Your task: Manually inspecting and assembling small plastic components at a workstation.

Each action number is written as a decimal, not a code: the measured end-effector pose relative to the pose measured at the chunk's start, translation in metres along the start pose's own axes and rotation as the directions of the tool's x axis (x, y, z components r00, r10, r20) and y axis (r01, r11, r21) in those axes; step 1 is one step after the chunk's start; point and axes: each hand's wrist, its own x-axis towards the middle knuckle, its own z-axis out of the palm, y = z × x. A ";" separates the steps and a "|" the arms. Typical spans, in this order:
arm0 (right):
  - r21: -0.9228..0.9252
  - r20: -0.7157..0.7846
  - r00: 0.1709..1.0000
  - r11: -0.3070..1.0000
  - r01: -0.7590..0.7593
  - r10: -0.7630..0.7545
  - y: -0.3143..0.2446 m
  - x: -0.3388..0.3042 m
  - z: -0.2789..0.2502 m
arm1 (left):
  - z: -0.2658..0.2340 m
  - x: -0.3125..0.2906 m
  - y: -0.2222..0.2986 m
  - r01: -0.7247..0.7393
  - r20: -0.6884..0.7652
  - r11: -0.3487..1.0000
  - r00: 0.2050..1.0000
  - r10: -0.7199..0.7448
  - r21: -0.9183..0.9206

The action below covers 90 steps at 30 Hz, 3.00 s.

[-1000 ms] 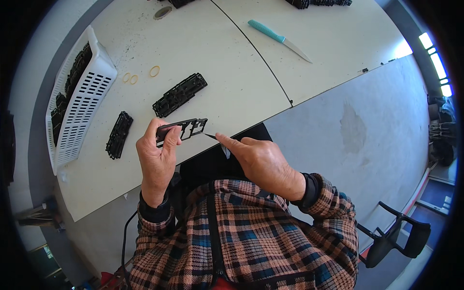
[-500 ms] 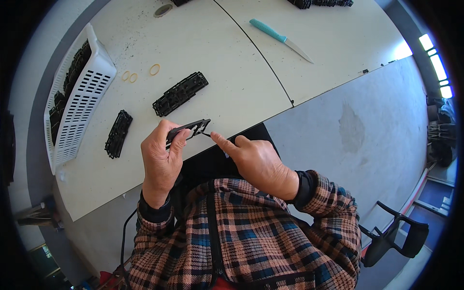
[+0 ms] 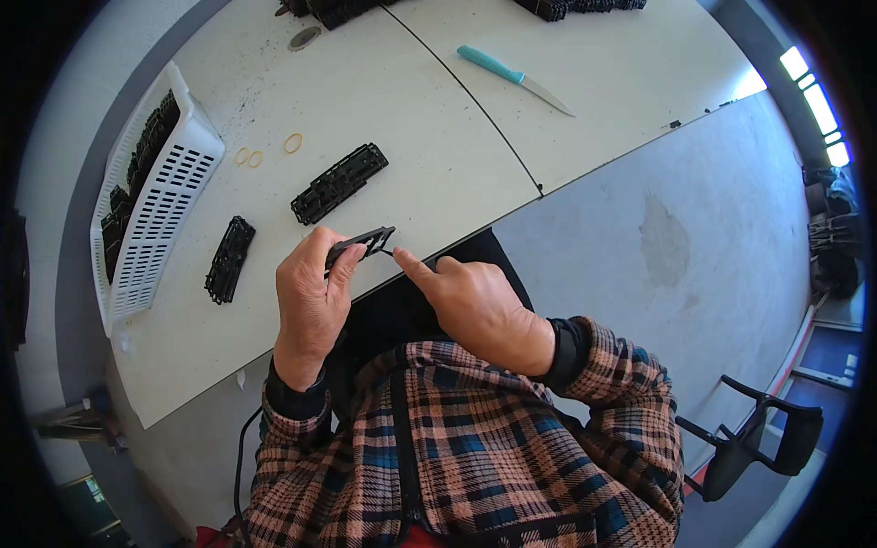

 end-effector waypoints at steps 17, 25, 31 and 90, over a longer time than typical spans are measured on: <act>0.051 -0.044 0.994 0.993 -0.102 0.104 0.002 -0.008 0.014 | 0.002 -0.005 -0.005 0.030 -0.036 0.999 0.999 -0.031 -0.044; 0.249 -0.241 0.967 0.968 -0.020 0.082 0.012 0.000 -0.008 | 0.001 -0.023 -0.027 0.141 -0.185 0.958 0.964 -0.190 -0.249; 0.006 -0.370 0.919 0.989 -0.147 0.138 0.058 0.045 -0.022 | -0.005 -0.028 -0.031 0.144 -0.203 0.745 0.913 -0.354 -0.651; 0.946 -0.076 0.889 0.316 -0.079 0.452 0.011 0.067 0.021 | -0.004 -0.026 -0.072 0.383 0.171 0.322 0.831 -0.529 -0.866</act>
